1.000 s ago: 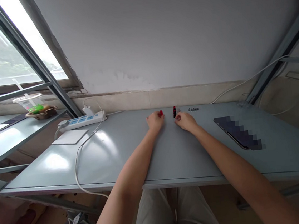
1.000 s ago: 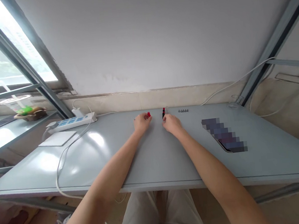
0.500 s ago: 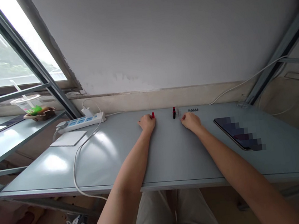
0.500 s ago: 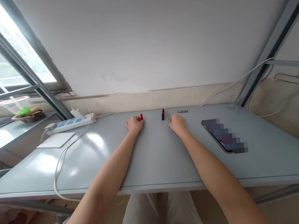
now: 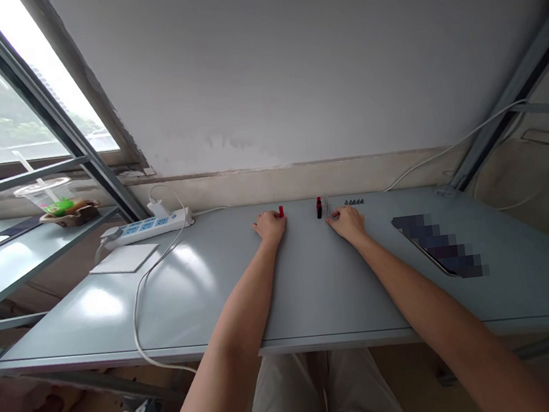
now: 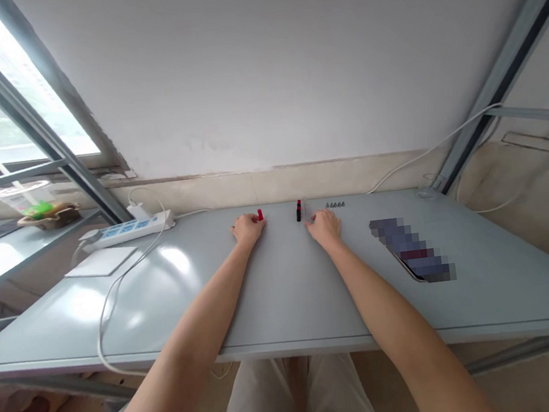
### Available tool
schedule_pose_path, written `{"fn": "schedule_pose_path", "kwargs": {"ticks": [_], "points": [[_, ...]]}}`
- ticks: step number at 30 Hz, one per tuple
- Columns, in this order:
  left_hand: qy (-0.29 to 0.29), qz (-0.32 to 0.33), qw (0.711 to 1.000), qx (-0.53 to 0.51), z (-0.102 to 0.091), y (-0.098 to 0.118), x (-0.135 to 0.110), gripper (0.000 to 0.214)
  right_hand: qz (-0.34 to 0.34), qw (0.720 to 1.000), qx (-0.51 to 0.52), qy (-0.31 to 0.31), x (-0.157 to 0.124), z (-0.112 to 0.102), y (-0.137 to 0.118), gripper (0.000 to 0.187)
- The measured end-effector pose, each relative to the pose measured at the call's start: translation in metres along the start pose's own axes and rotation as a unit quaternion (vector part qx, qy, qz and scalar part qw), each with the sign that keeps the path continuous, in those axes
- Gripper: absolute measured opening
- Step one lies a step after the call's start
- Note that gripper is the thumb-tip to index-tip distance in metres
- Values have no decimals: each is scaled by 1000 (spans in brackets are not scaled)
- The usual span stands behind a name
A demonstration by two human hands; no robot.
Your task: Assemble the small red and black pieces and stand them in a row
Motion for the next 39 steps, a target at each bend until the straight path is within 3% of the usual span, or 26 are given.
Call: {"fn": "schedule_pose_path", "kwargs": {"ticks": [5,8,10,12,15,18,23,29,35,39], "points": [[-5,-5,1000,3,-4,1,-3,25,3,1000,6,3,1,1,0,29],[52,2,999,-4,-18,7,-14,42,2,1000,13,7,1,0,0,28],[99,51,994,4,-26,19,-29,45,0,1000,17,10,1,1,0,28],[99,139,985,17,-27,35,-46,42,0,1000,20,17,2,1,0,27],[38,279,958,42,-15,59,-71,36,-1,999,24,28,3,2,0,26],[-36,335,937,90,5,70,-85,48,-3,999,23,31,4,4,1,25],[-75,333,930,137,24,73,-85,56,-8,999,18,36,5,4,1,25],[-30,326,936,129,23,78,-76,37,-9,999,17,42,5,4,0,25],[-31,289,956,31,13,73,-65,26,-12,999,25,41,4,3,-2,25],[-74,207,974,-47,7,59,-55,21,-7,999,28,37,4,4,-3,24]]}}
Point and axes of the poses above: each hand's wrist, its own x-axis towards the middle knuckle, its own z-axis out of the palm, y = z × x, the point moved 5 cm from there along x, towards the middle knuckle, and after that the axes turned 14 degrees about -z, right-handed, at the moved point
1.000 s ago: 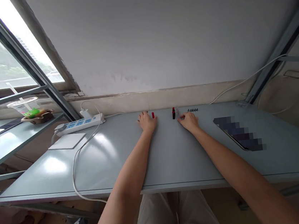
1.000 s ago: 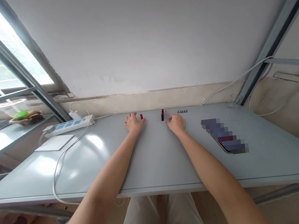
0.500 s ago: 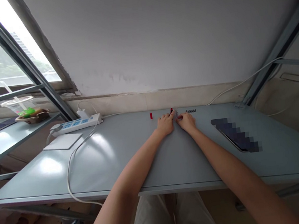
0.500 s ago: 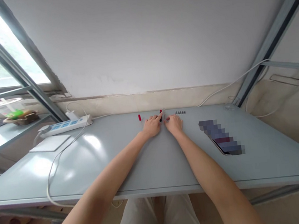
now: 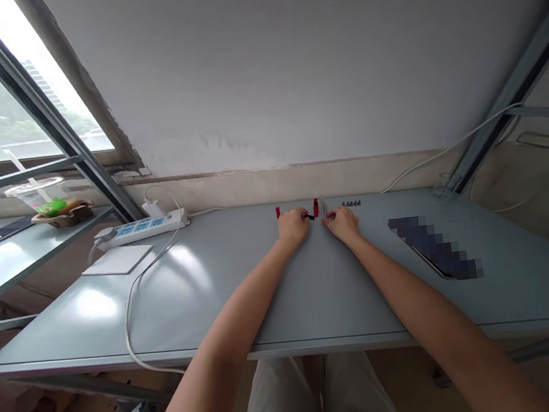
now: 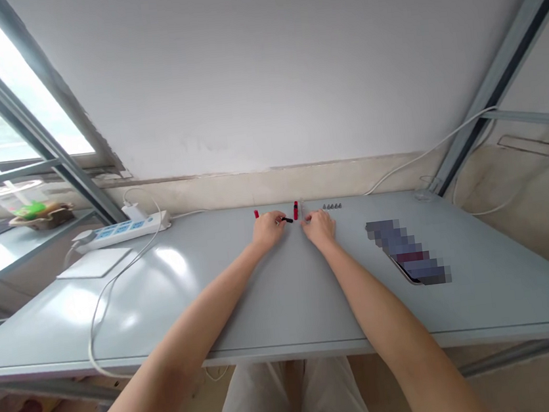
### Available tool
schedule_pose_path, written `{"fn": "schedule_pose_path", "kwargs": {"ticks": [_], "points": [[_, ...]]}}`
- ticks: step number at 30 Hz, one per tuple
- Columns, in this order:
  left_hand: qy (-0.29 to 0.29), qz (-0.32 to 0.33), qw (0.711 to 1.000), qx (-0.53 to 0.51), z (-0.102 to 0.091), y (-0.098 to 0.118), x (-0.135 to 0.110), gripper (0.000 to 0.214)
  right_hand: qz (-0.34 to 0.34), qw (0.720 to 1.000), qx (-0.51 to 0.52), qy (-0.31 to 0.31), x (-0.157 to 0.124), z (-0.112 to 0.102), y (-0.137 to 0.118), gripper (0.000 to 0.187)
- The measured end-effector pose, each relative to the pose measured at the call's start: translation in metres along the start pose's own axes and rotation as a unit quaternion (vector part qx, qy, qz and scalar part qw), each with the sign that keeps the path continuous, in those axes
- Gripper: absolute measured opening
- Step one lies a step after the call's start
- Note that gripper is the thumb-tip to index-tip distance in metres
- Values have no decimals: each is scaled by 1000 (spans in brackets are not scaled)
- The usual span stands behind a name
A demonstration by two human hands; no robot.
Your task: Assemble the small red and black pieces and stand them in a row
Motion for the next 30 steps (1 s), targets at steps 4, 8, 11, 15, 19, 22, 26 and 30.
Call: {"fn": "schedule_pose_path", "kwargs": {"ticks": [4,8,11,15,19,22,26,30], "points": [[-17,-69,992,-104,-3,-18,-4,14,1,1000,6,3,0,-1,0,23],[-19,-102,980,-170,-4,-29,-11,12,4,1000,10,3,-1,-2,-1,23],[-14,-110,976,-187,-5,-32,-14,11,9,1000,13,2,-1,-2,-1,23],[-14,-104,975,-197,-6,-31,-14,11,12,1000,12,3,-1,-3,-2,22],[-18,-97,974,-203,-7,-29,-16,12,11,1000,0,-5,-3,-7,-5,20],[-13,-99,974,-205,-10,-27,-18,12,-7,999,-31,-14,-5,-12,-9,19],[-15,-106,971,-215,-13,-24,-21,14,-37,995,-83,-29,-7,-16,-13,17],[-12,-103,969,-222,-14,-23,-22,14,-63,992,-103,-36,-8,-16,-17,17]]}}
Point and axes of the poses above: each hand's wrist, its own x-axis towards the middle knuckle, its own z-axis out of the palm, y = z × x, the point moved 5 cm from there along x, towards the middle knuckle, and after that the axes turned 14 degrees about -z, right-handed, at the moved point
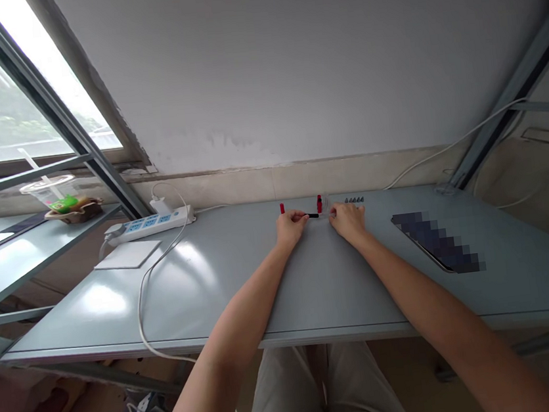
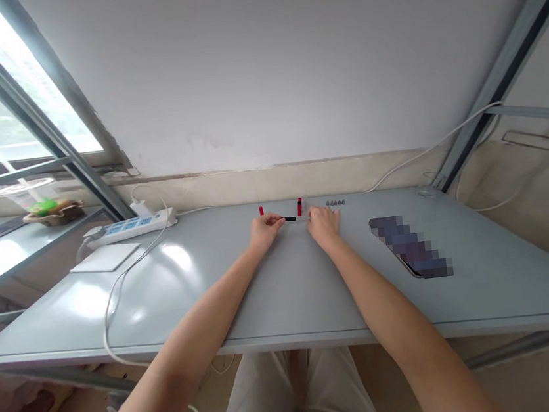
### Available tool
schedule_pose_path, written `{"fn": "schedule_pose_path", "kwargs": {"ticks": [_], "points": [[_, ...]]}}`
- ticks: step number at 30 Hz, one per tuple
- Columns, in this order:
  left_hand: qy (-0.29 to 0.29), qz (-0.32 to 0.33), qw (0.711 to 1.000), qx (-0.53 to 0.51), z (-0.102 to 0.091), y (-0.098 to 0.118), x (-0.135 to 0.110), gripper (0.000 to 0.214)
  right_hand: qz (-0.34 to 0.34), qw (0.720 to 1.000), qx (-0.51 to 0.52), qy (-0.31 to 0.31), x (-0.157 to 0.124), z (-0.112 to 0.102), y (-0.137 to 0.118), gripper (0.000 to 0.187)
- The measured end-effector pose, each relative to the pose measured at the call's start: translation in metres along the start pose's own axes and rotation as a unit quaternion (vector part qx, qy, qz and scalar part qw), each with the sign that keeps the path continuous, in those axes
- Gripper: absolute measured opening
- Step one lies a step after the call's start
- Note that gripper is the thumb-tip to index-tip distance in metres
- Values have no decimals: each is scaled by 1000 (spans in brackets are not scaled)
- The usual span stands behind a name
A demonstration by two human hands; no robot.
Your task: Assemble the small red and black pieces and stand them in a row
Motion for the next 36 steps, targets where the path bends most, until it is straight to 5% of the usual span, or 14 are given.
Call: {"fn": "schedule_pose_path", "kwargs": {"ticks": [36], "points": [[-32,-1,999,-12,8,-3,0,18,-56,998,37,18,-4,-5,-27,21]]}}
Point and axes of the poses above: each hand's wrist, its own x-axis towards the middle knuckle, its own z-axis out of the palm, y = z × x, the point moved 5 cm from there along x, towards the middle knuckle, and after that the axes turned 14 degrees about -z, right-handed, at the moved point
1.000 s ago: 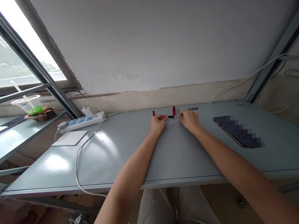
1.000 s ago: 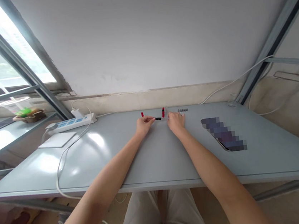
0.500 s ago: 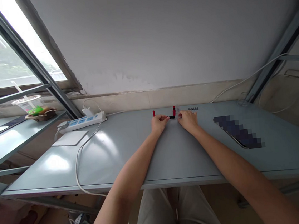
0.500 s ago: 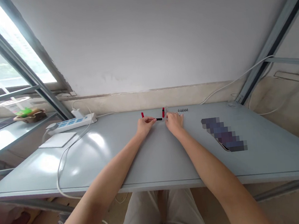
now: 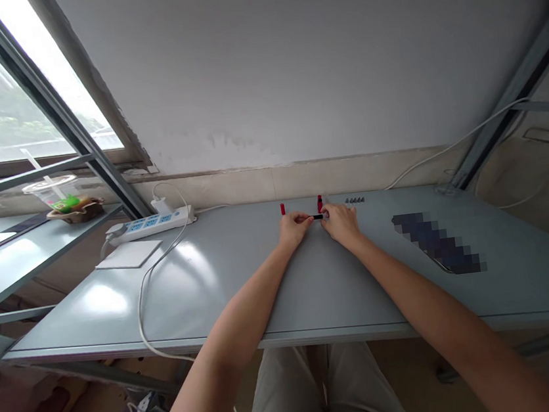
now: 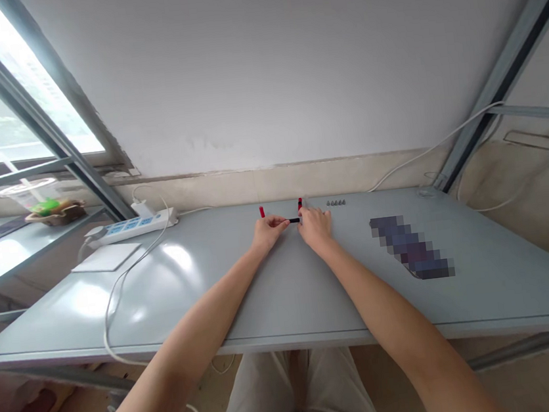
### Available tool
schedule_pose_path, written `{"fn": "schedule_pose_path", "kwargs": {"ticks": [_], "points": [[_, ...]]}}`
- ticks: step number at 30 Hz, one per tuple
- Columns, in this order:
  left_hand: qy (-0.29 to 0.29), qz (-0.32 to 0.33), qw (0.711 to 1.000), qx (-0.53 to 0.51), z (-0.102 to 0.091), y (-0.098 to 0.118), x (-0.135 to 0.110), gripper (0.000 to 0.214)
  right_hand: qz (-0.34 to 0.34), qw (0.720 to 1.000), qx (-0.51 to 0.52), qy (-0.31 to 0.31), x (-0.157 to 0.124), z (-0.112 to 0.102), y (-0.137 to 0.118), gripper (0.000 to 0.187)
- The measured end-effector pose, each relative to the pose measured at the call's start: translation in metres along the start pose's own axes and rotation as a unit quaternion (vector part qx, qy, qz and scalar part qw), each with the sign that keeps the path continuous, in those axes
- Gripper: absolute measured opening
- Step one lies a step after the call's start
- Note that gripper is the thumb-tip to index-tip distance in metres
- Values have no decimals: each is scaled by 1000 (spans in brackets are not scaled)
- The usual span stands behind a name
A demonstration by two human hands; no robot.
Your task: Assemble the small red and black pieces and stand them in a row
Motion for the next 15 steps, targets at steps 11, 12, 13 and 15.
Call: {"fn": "schedule_pose_path", "kwargs": {"ticks": [11,12,13,15], "points": [[-4,-10,1000,-9,2,-3,2,18,-10,1000,-8,-10,-2,-2,-6,19],[-2,-8,1000,-12,2,-3,2,18,-9,1000,-6,-16,-2,-1,-6,19],[4,-5,1000,-15,1,-2,2,19,-4,1000,-3,-22,-2,-1,-5,18],[29,1,999,-27,-4,0,4,20,18,999,19,-28,-1,1,-1,16]]}}
Point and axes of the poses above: each hand's wrist, its own x-axis towards the middle knuckle, its own z-axis out of the palm, y = z × x, the point moved 5 cm from there along x, towards the middle knuckle, and after that the axes turned 14 degrees about -z, right-handed, at the moved point
